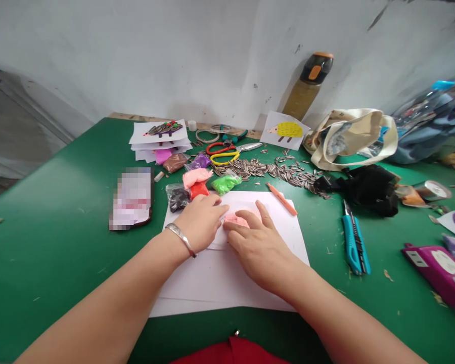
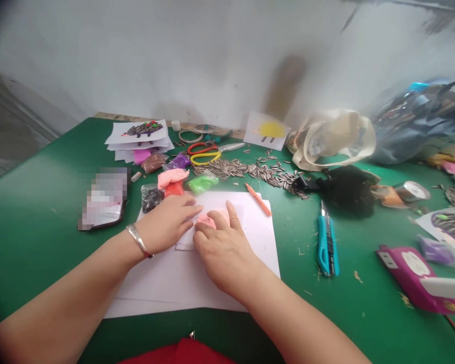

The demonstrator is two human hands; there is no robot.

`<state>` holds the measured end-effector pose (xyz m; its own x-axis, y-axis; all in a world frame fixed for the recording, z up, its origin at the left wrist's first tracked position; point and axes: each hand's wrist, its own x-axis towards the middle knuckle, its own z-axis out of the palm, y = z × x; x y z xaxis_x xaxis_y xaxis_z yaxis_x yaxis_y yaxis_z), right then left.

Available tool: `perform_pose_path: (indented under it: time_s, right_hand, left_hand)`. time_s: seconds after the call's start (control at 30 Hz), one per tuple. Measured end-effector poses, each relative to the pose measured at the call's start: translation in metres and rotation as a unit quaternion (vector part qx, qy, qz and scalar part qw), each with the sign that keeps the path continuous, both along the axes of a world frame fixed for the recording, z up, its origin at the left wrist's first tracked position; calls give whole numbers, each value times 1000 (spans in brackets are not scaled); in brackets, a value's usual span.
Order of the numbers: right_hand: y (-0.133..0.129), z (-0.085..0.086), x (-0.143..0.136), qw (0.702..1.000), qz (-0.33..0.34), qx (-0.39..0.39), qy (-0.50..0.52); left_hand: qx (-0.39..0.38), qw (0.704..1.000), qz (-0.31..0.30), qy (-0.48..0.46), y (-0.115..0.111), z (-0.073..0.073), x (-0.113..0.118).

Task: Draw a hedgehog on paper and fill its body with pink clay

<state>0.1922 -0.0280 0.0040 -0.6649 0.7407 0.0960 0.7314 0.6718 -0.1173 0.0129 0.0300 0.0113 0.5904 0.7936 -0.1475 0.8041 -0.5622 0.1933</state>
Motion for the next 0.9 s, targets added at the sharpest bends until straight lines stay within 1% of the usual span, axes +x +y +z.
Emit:
perform_pose_path:
  time_s: [0.13,0.23,0.33,0.47,0.7,0.8,0.9]
  right_hand:
    - [-1,1,1,1000,-6,-2,1]
    - [0,-2,4,1000,-6,3,23]
    - [1,-5,7,999,-22,13,39]
    - [4,-6,5,1000,-16,10,18]
    - [4,2,-5,999,-13,16,-26]
    - [4,1,-2,1000,-11,13,-19]
    - [5,-2,4,1000,-24,18,9]
  left_hand:
    - [2,1000,0,-2,0,-1,-1]
    - [6,1000,-1,-11,0,-1,0]
    - [4,1000,0,-22,0,-2,0]
    - [1,1000,0,-25,0,-3,-1]
    - [4,1000,-1,-23,-1,-4,-1]
    - [8,1000,-2,-18,-1,-3,-1]
    - [7,1000,-2,-20,0,-3,-1]
